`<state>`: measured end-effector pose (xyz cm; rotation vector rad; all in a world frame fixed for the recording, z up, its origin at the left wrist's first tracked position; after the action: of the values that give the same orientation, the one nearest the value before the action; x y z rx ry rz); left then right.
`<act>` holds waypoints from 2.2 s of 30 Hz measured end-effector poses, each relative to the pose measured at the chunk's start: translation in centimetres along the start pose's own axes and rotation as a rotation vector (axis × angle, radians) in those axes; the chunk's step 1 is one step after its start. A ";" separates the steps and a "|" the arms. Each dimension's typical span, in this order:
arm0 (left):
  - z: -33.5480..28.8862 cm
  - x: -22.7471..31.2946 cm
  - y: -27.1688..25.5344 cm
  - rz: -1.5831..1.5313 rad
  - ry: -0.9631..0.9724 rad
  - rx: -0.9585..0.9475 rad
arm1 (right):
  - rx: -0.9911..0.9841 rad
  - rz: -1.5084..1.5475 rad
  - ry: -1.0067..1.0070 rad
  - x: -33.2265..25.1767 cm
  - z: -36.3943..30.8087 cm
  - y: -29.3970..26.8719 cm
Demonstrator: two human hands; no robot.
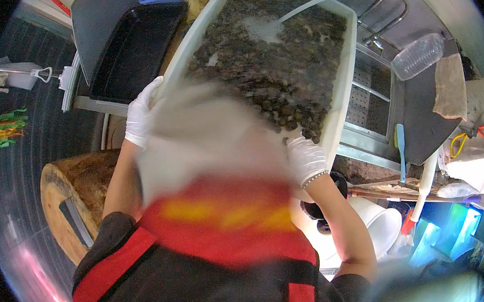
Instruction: The person washes snails in a white tray under running water, using gloved hands to agitate and rinse them. They repeatedly scoop water with a black bowl and pour it over the snails, then drain the tray and continue rinsing.
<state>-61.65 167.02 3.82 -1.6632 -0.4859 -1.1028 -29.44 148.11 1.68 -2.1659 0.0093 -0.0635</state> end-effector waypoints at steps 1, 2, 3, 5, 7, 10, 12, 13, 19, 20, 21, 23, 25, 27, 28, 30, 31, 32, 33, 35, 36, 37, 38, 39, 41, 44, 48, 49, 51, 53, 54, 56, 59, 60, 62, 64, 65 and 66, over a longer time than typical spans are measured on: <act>0.0 -0.1 0.0 -0.001 -0.004 -0.004 | -0.035 0.067 0.015 0.1 -0.1 -0.1; 0.0 -0.1 0.0 0.015 -0.001 -0.004 | -0.070 0.136 0.028 0.0 -0.1 -0.3; 0.0 -0.1 0.0 0.032 0.002 -0.005 | -0.067 0.178 0.003 -0.4 -0.3 -0.9; 0.0 -0.6 0.1 0.017 0.004 -0.002 | -0.062 0.261 -0.040 -1.1 -1.0 -2.3; -0.1 -1.2 0.2 -0.045 0.000 0.006 | -0.027 0.285 -0.064 -1.5 -1.1 -2.6; -0.1 -0.3 0.1 0.029 -0.004 -0.005 | -0.068 0.313 -0.055 -1.7 -1.3 -2.7; 0.0 0.3 0.0 0.076 -0.010 -0.004 | -0.065 0.347 -0.062 -1.6 -1.3 -3.0; 0.0 0.5 -0.1 0.100 -0.014 -0.003 | -0.038 0.374 -0.079 -1.6 -1.3 -3.2; 0.2 -3.3 0.6 -0.190 -0.192 -0.074 | 0.146 0.317 0.129 3.5 3.2 -6.5; 0.6 -3.4 0.4 -0.171 -0.215 -0.084 | 0.104 0.312 0.170 4.1 4.5 -6.3; 1.0 -3.4 0.4 -0.153 -0.236 -0.098 | 0.062 0.308 0.211 4.6 5.3 -6.2; 0.0 -0.4 0.1 0.086 -0.118 -0.091 | 0.004 0.288 0.225 4.5 6.0 -5.9; 0.1 -0.6 -0.2 0.093 -0.123 -0.088 | -0.051 0.260 0.204 3.9 6.8 -5.2; -0.1 -0.3 0.1 0.087 -0.132 -0.095 | -0.109 0.215 0.162 3.4 6.9 -4.2; -0.4 0.0 0.1 0.076 -0.149 -0.100 | -0.139 0.265 0.127 3.0 6.7 -3.7; -0.8 0.4 0.4 0.151 -0.167 -0.130 | -0.220 0.297 0.076 1.7 6.1 -3.7; -1.1 0.5 0.6 0.188 -0.175 -0.145 | -0.280 0.334 0.046 1.4 5.9 -3.5; -1.7 0.8 0.8 0.079 -0.166 -0.105 | -0.331 0.368 -0.018 0.8 5.4 -3.9; -1.9 1.2 1.3 0.076 -0.180 -0.115 | -0.323 0.386 -0.061 2.2 6.1 -1.8; -2.4 1.5 1.7 0.071 -0.229 -0.127 | -0.301 0.331 -0.124 3.7 6.1 -2.9; -2.7 1.2 1.8 0.182 -0.275 -0.160 | -0.280 0.259 -0.148 3.7 5.4 -6.1; -2.9 1.3 2.0 0.148 -0.218 -0.114 | -0.222 0.248 -0.125 4.9 6.2 -9.0; -3.4 1.3 2.4 0.109 -0.161 -0.073 | -0.149 0.293 -0.073 7.5 8.1 -10.4; -3.8 1.4 2.7 0.067 -0.109 -0.030 | -0.080 0.335 -0.022 11.1 10.2 -11.4; -3.7 1.9 2.7 0.159 -0.179 -0.075 | 0.026 0.404 0.128 17.0 15.4 -13.2; -4.3 2.2 2.7 0.221 -0.200 -0.072 | 0.141 0.519 0.236 22.8 23.6 -15.5; -4.3 2.1 2.6 0.279 -0.179 -0.052 | 0.116 0.404 0.209 26.9 34.0 -13.8; -4.4 1.8 2.6 0.311 -0.117 -0.029 | -0.026 0.445 0.238 27.6 36.2 -12.5; -4.0 1.9 2.5 0.297 -0.181 -0.071 | -0.045 0.351 0.180 28.2 38.8 -10.8; -4.1 1.5 2.7 0.326 -0.248 -0.110 | -0.108 0.304 0.106 26.0 39.2 -9.1; -4.3 1.0 3.0 0.308 -0.287 -0.113 | -0.155 0.309 0.069 24.4 38.2 -8.8; -5.4 2.1 1.1 0.169 -0.350 0.090 | -0.254 0.169 -0.022 14.8 31.4 -13.1; -4.7 -3.7 -3.4 -0.172 -0.256 0.670 | -0.249 0.186 -0.133 14.3 25.7 -12.1; -5.8 -6.6 -5.1 -0.420 -0.418 0.883 | -0.251 0.174 -0.099 12.4 23.1 -13.7; -5.2 -13.2 -6.9 -0.714 -0.666 0.747 | -0.169 0.236 -0.104 10.4 18.6 -15.9; -3.4 -16.2 -5.3 -1.024 -0.743 0.576 | -0.118 0.326 -0.153 10.9 16.6 -15.3; -2.5 -18.3 -4.2 -1.198 -0.713 0.508 | -0.089 0.367 -0.187 10.8 15.9 -14.9; -1.4 -16.2 -4.3 -1.010 -0.768 0.536 | -0.070 0.421 -0.173 11.4 14.7 -13.9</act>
<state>-73.55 170.54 -7.57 -1.2725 -2.0759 -0.8027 -17.58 167.70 5.41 -2.1880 0.3715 0.3697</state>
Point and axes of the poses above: each hand's wrist, its own z-axis towards the middle knuckle, its own y-axis out of the palm, x = y × z, the point moved 7 cm from there along z, towards the middle knuckle, and after that the axes turned 11 degrees about -x, right-handed, at the moved point
